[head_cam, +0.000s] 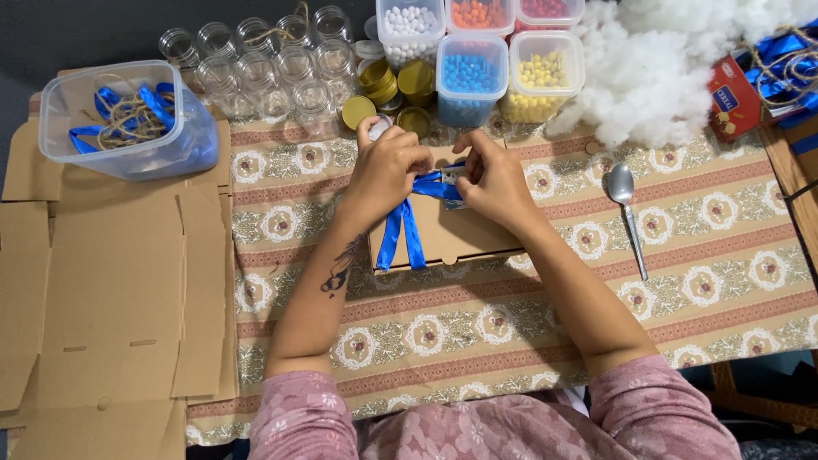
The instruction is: The person wraps a small cardboard box with a blue ribbon, tying it into a bow on top. They then attach a small decorative tag to the ribbon using a piece of twine.
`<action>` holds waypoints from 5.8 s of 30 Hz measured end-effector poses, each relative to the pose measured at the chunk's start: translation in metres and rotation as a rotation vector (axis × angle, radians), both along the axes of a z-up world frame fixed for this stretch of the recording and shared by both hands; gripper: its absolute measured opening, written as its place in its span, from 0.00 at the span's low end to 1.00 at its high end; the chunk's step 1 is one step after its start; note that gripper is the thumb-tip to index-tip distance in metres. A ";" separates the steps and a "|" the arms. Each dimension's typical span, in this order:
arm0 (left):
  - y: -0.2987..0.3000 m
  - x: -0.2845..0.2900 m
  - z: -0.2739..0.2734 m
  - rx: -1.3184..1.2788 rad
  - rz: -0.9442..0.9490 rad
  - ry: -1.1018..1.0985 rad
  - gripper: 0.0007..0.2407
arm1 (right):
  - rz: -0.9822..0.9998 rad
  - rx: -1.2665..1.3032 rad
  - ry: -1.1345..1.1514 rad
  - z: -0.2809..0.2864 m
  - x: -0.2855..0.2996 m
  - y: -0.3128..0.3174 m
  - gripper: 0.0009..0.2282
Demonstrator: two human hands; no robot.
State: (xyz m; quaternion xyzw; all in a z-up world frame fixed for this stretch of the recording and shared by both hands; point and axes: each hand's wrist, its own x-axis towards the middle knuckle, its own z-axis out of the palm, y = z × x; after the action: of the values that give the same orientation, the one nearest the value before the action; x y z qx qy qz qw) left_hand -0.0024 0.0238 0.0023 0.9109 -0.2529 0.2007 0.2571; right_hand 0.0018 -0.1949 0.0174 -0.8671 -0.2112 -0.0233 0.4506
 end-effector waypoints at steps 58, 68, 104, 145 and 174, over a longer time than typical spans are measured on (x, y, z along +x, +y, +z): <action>0.033 -0.066 0.001 -0.378 0.087 0.091 0.13 | -0.029 -0.364 -0.084 0.065 0.007 -0.066 0.09; 0.015 -0.109 -0.055 -1.006 0.217 0.408 0.26 | 0.109 -0.212 -0.169 0.000 0.011 -0.068 0.07; -0.003 -0.121 -0.071 -1.210 0.137 0.499 0.33 | -0.647 -0.258 -0.024 -0.047 -0.022 -0.198 0.10; 0.000 -0.124 -0.040 -1.095 0.167 0.512 0.33 | -0.057 -0.305 -0.210 0.026 0.152 -0.044 0.08; -0.119 -0.101 0.017 -0.919 -0.290 0.687 0.40 | -0.374 0.743 0.462 -0.016 -0.107 -0.193 0.30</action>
State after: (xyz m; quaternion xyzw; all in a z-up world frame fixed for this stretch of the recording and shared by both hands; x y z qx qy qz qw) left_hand -0.1032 -0.0956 0.0190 0.6752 -0.1641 -0.0539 0.7171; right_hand -0.1050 -0.3883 0.0015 -0.6529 0.0768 0.0155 0.7534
